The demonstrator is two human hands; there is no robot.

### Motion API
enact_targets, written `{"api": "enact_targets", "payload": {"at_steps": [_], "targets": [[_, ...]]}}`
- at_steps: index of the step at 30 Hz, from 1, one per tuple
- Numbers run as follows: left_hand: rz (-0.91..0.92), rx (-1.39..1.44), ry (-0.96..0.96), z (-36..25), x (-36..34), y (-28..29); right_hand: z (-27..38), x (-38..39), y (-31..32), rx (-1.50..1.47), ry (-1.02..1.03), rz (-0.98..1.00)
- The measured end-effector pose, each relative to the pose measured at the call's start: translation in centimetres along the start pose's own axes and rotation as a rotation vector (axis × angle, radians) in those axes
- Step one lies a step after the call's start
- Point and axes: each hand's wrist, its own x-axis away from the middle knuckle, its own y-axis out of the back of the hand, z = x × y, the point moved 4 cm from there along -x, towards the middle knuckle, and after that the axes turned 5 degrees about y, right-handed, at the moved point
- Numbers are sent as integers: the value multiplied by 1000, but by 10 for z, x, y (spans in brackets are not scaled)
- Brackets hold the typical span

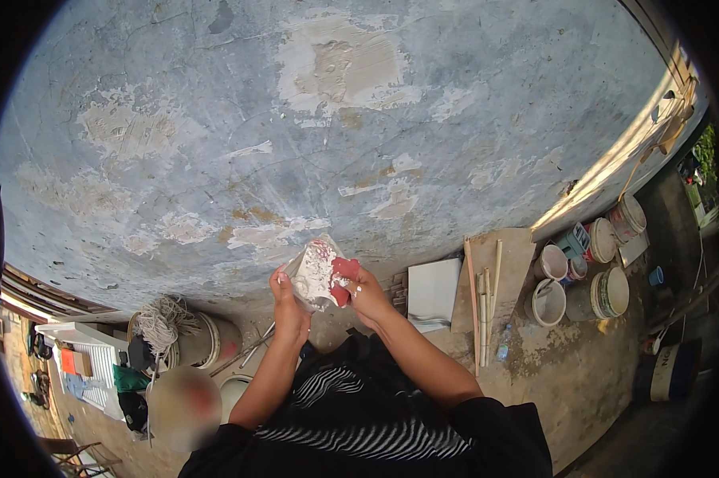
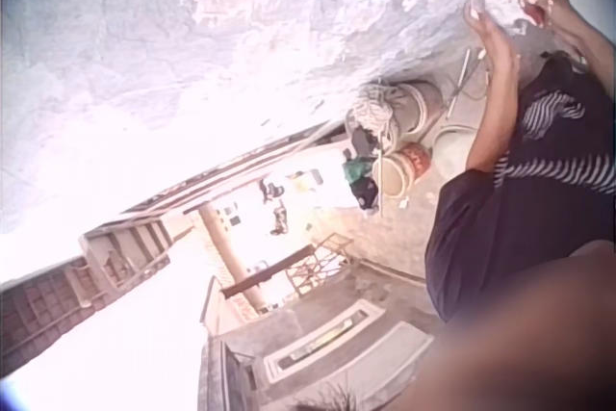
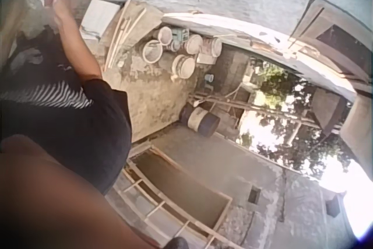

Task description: The person is mixing plaster in a container and using a putty knife to apply it to cracks and holes in an exterior wall.

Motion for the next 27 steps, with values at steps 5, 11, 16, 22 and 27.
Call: {"api": "enact_targets", "payload": {"at_steps": [5, 11, 16, 22, 27], "targets": [[-68, 37, 32, 2, -4, 18, 2, 0, 14, -173, -11, -126], [-128, 97, 23, -6, -5, 58, 21, 0, 85, -289, 158, -372], [-182, 75, 59, -10, 0, 71, -43, -3, 170, -245, -57, -624], [-222, 27, 55, -5, 4, 95, -122, -53, 206, -297, -183, -743], [-228, -21, 73, -17, 12, 103, -144, -90, 188, -373, -131, -771]]}}
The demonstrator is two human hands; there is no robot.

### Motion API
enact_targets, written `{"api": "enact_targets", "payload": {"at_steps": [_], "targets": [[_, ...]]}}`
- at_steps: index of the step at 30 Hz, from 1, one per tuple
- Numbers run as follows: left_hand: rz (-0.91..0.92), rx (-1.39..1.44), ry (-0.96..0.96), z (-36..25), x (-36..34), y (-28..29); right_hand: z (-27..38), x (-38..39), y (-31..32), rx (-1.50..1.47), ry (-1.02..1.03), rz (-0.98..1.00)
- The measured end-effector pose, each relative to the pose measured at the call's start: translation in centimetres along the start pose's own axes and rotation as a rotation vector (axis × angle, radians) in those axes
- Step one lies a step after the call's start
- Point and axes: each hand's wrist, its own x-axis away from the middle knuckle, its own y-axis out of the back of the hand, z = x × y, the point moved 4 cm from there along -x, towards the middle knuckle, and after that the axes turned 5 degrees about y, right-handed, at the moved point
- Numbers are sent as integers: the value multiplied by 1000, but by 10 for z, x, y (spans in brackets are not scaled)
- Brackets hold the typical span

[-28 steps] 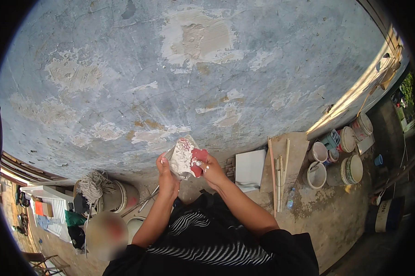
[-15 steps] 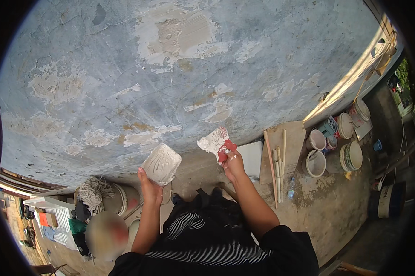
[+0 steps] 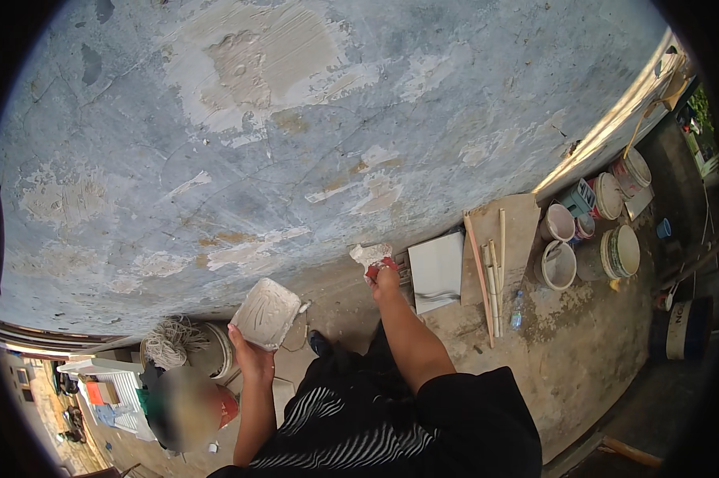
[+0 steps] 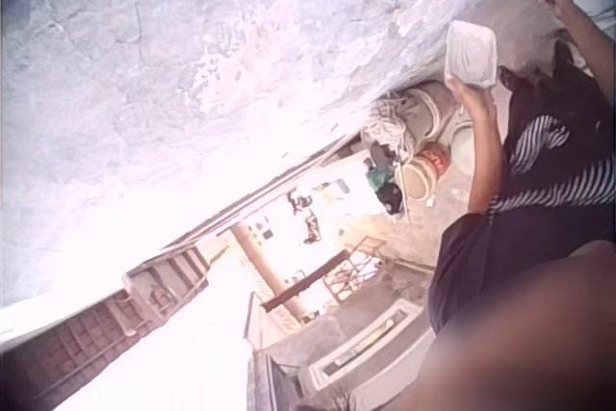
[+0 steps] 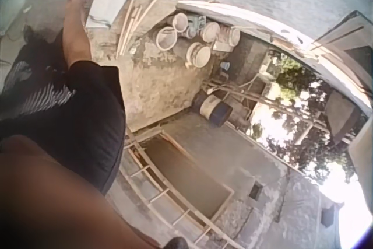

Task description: The person is mixing plaster in a container and using a putty knife to apply it to cracks and holes in an exterior wall.

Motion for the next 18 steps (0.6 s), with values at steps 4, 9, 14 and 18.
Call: {"api": "enact_targets", "payload": {"at_steps": [4, 9, 14, 18], "targets": [[-73, -16, 3, -6, 2, 6, -14, -12, -16, -120, 11, -35], [-93, -26, -9, -8, 0, 12, -14, -12, -30, -250, -5, -49], [-92, -30, 16, -9, -3, 6, -14, -7, -31, -397, -16, -38], [-87, -24, 3, -11, -9, 2, -6, -1, -22, -410, -55, 18]]}}
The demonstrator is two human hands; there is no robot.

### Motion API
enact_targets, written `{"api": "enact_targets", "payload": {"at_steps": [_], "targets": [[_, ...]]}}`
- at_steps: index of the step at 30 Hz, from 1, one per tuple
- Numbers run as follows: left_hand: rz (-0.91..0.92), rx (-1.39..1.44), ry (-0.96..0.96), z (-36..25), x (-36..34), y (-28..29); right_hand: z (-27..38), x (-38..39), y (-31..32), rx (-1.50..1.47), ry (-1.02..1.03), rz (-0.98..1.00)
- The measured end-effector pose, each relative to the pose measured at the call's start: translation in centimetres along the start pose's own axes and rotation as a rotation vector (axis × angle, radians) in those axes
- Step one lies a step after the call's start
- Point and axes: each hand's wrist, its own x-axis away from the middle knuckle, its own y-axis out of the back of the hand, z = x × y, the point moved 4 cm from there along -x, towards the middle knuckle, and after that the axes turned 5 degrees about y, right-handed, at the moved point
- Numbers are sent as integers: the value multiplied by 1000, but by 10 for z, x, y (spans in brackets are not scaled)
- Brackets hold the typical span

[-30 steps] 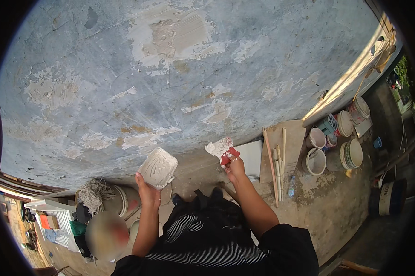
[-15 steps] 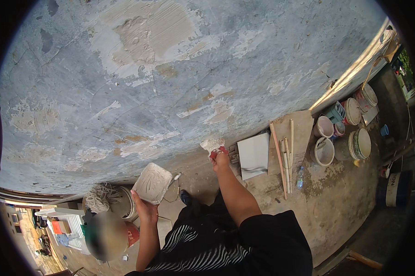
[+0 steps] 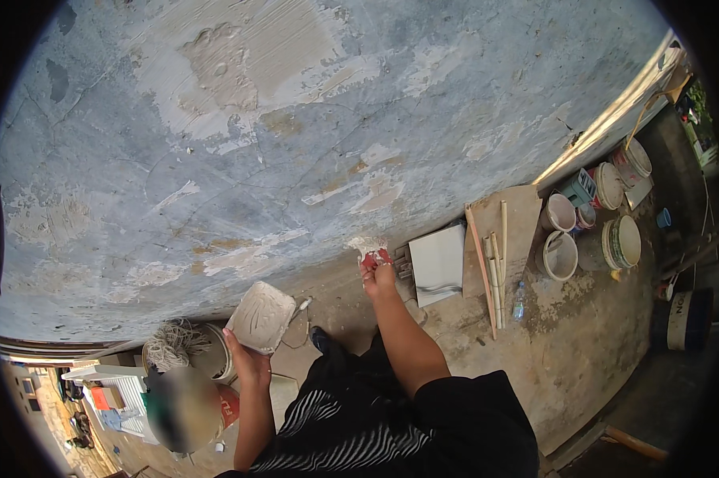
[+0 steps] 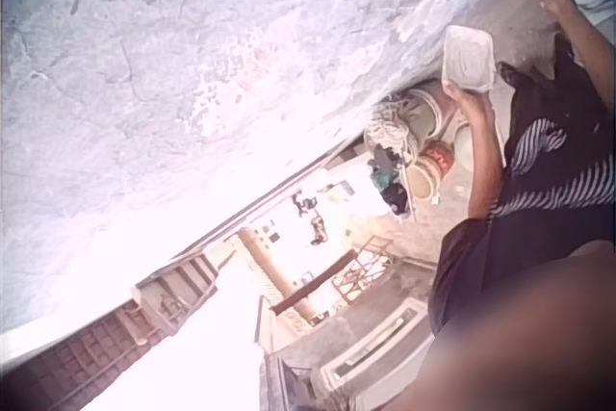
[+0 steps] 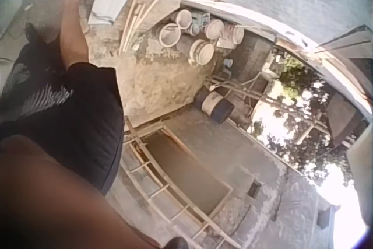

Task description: The person is mixing plaster in a container and using a putty knife to apply it to cracks and holes in an exterior wall.

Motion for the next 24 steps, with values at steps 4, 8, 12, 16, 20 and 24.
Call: {"api": "enact_targets", "payload": {"at_steps": [4, 8, 12, 16, 20, 24], "targets": [[19, 4, 0, 1, -3, -1, 6, 8, 11, 60, -29, 53], [33, 2, 7, 5, -3, -7, 26, 1, 31, 39, -76, 291], [6, 14, 2, 3, -1, -2, 27, 6, 46, 72, 74, 10], [34, 1, 11, 6, -2, 2, 18, -4, 56, 206, 33, -121], [46, -24, 26, 9, -1, -8, 17, -31, 18, 205, 98, -139], [42, -17, 30, 8, 1, -2, 10, -31, -14, 201, 88, -155]]}}
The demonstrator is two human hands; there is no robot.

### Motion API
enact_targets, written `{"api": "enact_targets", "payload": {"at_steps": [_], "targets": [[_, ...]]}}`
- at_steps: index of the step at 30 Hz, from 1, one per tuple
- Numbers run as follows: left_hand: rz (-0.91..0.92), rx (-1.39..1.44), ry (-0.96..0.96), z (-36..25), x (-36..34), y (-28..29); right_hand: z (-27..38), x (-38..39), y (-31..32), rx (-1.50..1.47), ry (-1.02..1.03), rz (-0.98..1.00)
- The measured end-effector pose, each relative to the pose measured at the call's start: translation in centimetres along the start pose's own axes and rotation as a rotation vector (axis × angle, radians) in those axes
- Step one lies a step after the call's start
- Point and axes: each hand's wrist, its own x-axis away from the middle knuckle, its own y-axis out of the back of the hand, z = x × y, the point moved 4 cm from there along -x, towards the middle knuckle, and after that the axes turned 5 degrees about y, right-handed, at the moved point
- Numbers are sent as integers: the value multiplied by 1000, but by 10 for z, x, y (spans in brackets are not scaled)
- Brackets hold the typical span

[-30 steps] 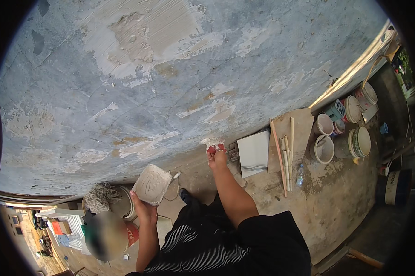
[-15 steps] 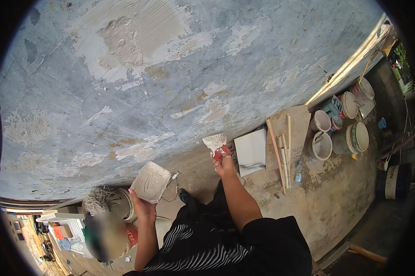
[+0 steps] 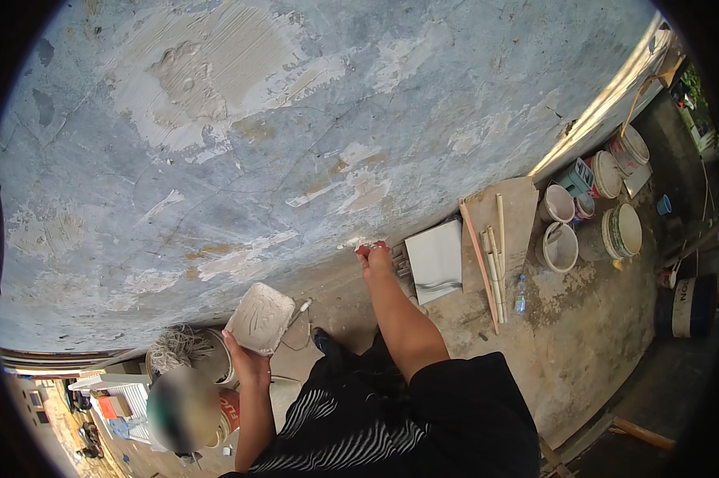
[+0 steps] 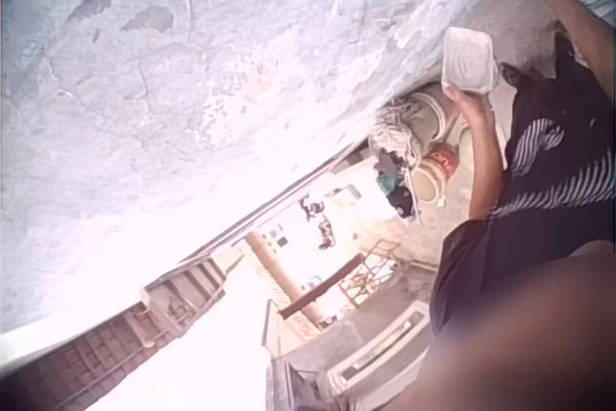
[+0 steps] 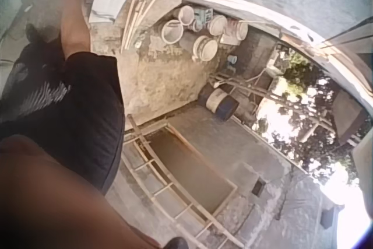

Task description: The person is mixing plaster in a container and using a putty knife to apply it to cracks and holes in an exterior wall.

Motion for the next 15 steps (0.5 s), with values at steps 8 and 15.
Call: {"api": "enact_targets", "payload": {"at_steps": [8, 15], "targets": [[23, -17, 5, 1, 1, -6, 22, 26, -12, -218, 18, 36], [36, -6, 5, 0, 5, -25, 45, 39, 34, -232, 13, 247]]}}
